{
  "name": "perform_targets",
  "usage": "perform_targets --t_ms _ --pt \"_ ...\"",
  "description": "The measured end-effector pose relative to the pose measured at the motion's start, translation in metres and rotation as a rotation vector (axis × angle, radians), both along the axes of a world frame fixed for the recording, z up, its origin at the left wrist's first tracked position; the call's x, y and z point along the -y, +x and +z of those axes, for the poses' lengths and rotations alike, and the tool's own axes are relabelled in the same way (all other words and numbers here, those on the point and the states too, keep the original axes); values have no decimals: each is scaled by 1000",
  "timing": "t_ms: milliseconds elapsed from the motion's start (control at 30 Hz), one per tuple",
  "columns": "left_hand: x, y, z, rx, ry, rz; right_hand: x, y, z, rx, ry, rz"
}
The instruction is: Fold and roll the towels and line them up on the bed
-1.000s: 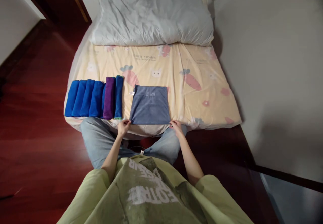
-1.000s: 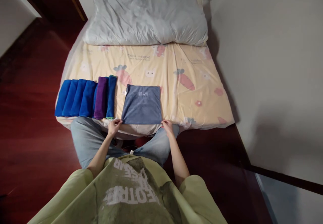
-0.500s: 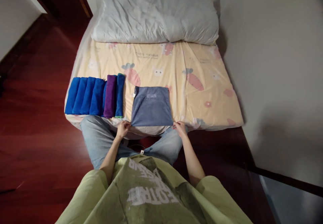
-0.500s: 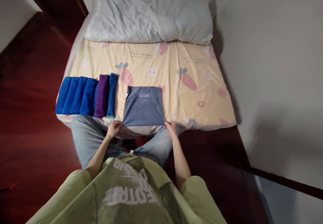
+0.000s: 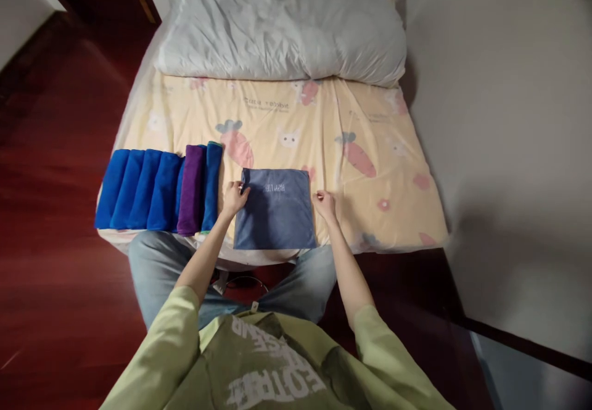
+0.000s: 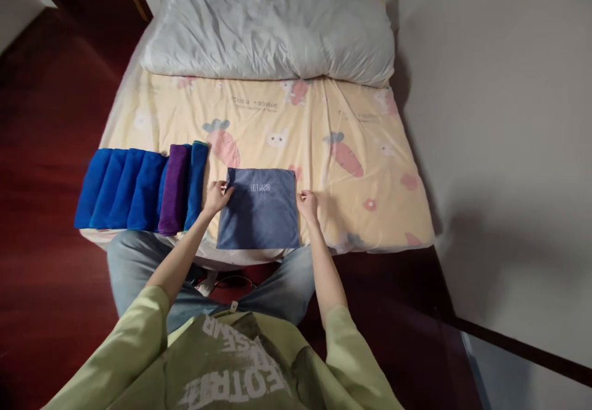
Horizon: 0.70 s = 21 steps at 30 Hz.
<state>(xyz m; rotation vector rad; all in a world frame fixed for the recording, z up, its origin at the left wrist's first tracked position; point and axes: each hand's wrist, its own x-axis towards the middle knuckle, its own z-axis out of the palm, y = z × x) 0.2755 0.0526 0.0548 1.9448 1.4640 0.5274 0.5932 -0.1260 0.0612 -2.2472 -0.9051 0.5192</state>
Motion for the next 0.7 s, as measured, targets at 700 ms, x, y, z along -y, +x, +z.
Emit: perform_targets --t_ms 700 --pt "-52 29 26 93 -168 116 -95 15 -14 -296 167 -118"
